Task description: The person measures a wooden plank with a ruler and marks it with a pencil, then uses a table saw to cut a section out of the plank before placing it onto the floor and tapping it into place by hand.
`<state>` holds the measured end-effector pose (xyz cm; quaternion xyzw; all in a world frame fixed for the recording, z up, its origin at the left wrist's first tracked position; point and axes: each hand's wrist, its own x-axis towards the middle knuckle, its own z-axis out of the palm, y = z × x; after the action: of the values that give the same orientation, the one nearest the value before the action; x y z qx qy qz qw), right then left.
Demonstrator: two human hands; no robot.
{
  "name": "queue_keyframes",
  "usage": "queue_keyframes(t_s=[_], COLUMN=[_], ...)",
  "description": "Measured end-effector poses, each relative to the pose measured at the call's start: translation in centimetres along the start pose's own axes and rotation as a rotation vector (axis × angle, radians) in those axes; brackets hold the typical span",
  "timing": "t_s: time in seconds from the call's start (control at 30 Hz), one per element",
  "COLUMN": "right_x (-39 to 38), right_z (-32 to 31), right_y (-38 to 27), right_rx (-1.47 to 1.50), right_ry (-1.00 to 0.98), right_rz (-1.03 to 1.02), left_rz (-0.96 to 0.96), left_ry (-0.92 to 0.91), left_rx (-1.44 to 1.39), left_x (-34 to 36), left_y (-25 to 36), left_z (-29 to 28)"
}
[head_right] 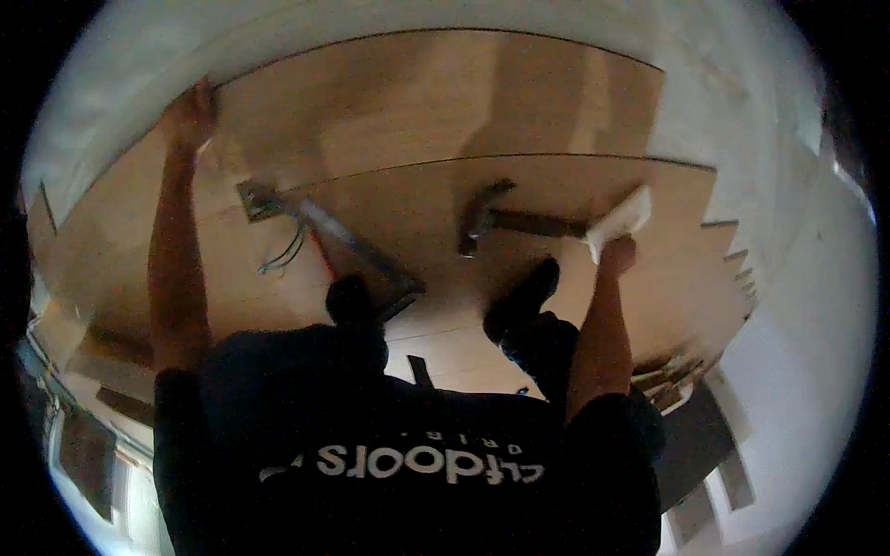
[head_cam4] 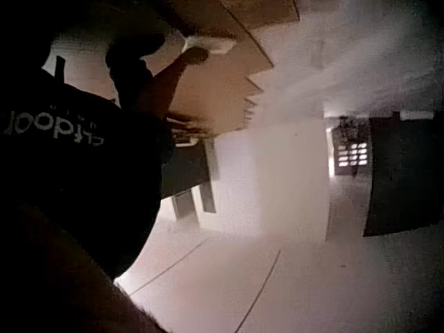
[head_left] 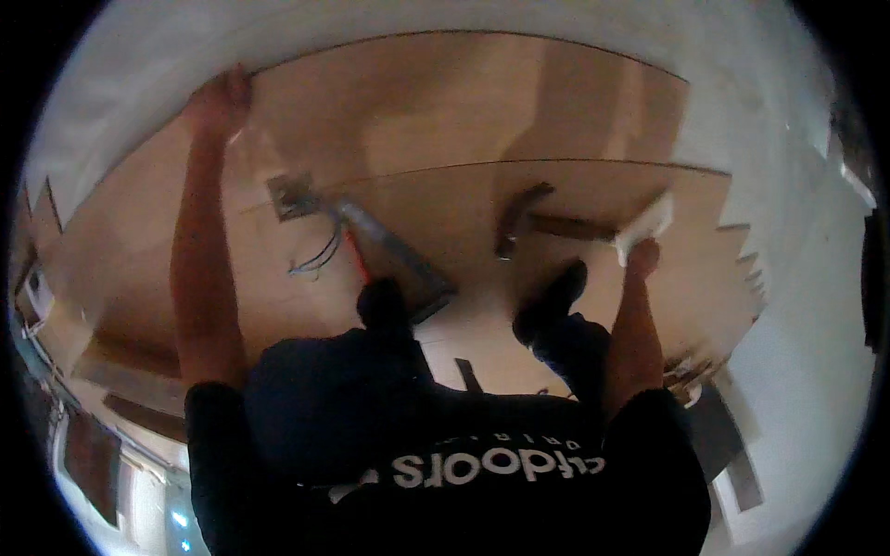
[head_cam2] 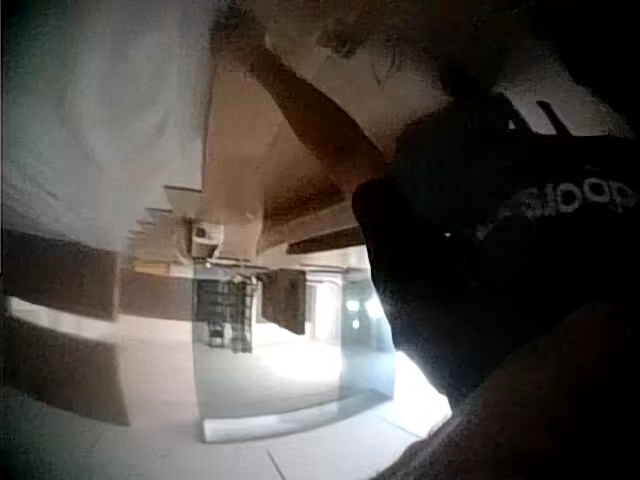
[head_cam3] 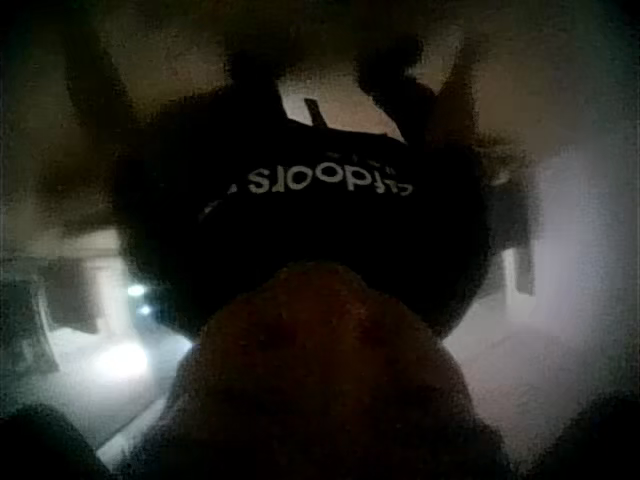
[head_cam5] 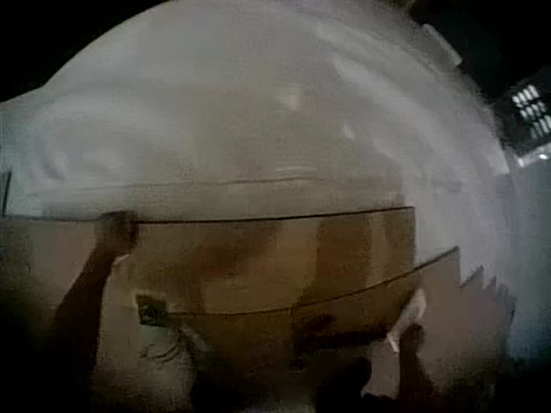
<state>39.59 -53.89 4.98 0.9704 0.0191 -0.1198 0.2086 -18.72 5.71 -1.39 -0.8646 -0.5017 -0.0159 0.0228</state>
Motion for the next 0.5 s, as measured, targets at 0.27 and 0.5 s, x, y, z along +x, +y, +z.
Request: queue_keyframes(t_s=[0.27,0.5], right_x=[-2.7,-4.3], right_z=[-15.8,-14.9], right_y=[-28.3,-36.3], right_rx=[0.225,0.099], right_ry=[0.775,0.177], right_rz=[-1.361,-1.279], left_rz=[0.151,0.11], left_ry=[-0.245,-0.174], left_rx=[0.138,0.233], left_x=[1.3,0.7], left_y=[0.3,2.5], left_z=[0.4,-1.7])
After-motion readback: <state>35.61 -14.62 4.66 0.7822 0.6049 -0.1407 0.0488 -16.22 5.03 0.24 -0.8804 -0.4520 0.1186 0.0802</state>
